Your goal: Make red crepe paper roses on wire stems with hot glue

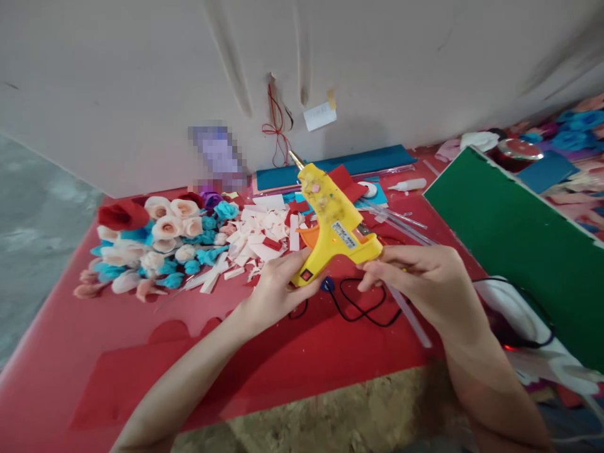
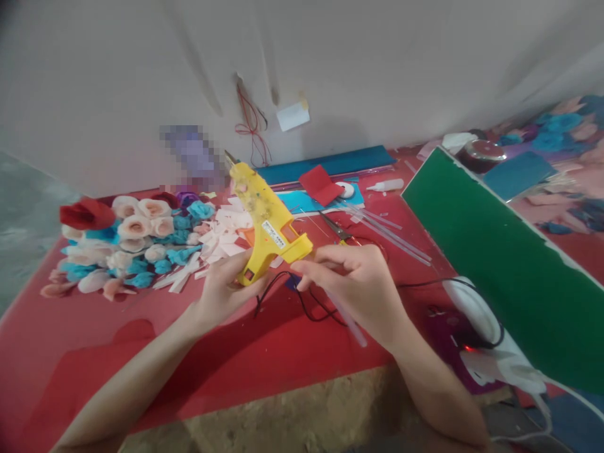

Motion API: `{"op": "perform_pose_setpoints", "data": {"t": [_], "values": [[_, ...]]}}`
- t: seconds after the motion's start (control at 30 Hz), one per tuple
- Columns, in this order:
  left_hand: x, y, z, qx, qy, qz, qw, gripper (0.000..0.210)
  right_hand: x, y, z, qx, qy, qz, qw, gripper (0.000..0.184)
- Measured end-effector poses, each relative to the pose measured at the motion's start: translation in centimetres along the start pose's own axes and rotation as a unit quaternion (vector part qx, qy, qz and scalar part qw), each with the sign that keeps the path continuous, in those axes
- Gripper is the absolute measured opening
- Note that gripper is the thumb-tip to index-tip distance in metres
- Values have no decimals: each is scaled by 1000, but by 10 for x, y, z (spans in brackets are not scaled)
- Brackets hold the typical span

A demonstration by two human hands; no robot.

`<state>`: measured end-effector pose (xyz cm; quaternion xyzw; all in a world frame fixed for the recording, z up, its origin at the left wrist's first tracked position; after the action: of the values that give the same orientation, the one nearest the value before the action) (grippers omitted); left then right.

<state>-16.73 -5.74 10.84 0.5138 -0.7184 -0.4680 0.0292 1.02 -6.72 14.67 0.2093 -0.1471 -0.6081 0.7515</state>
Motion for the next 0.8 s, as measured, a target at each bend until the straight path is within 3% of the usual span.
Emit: {"op": "perform_pose_setpoints", "data": {"t": [0.17, 0.3, 0.5, 0.8], "values": [[0, 5, 0, -9, 19, -25, 999, 13, 1, 2, 7, 17, 35, 50, 998, 23], [0, 5, 0, -10, 16, -46, 999, 10, 5, 6, 6, 40, 49, 8, 998, 12], [-1, 7, -3, -11, -5, -60, 998, 10, 7, 0, 12, 45, 94, 17, 994, 23], [-1, 5, -2, -7, -8, -43, 999, 11, 7, 3, 10, 42, 114, 0, 993, 23]]}}
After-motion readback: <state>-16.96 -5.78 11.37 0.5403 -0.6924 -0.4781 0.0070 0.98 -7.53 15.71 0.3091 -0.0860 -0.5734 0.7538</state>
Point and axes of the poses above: each hand's wrist, its own x-axis away from the middle knuckle, its own y-axis out of the back of the hand, z = x × y, the point moved 5 cm from there along -x, towards the middle knuckle, and after that the axes turned 5 degrees about z, right-handed, at the moved point
